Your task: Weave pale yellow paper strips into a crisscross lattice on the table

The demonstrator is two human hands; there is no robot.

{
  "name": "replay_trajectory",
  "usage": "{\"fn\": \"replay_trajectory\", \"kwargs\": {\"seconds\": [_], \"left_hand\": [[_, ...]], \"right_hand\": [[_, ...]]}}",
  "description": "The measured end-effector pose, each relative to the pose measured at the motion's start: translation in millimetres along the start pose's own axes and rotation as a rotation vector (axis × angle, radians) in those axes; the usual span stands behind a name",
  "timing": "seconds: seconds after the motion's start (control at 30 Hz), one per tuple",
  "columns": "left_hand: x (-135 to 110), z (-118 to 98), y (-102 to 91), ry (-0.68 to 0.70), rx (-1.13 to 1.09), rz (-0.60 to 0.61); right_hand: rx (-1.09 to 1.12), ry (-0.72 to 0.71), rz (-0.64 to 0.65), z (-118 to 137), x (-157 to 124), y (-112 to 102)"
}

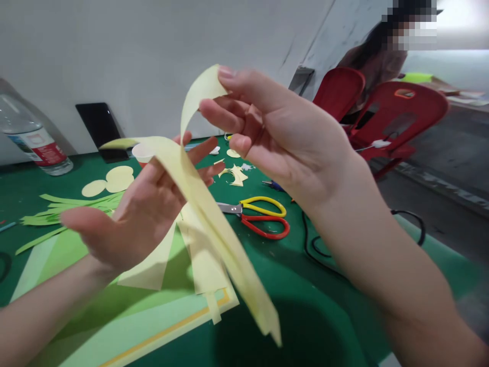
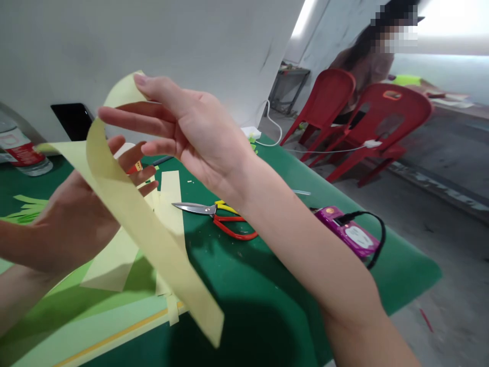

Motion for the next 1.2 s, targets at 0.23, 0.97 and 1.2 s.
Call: {"fn": "replay_trajectory", "kwargs": {"seconds": [0.23,0.97,1.2], "left_hand": [[1.7,13.9,6.5,-0.136,-0.381,-0.066],[-9.1,15.7,17.9,-0.407,-0.416,-0.12],[-13.8,17.3,19.5,-0.42,-0.006,-0.026]], "right_hand": [[-0.116,0.134,-0.089,-14.4,1.7,-10.4],[-0.7,0.115,-0.049,-30.5,-16.2,-1.1],[-0.551,0.112,-0.076,-36.8,-18.6,-19.9]]}}
Point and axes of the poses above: each hand's wrist, its own x-axis towards the middle knuckle, its own y-axis out of the palm, z = x × y, the point moved 5 cm from there along x, towards the middle knuckle, and after that the axes turned 10 degrees about z, right-handed, at the moved point
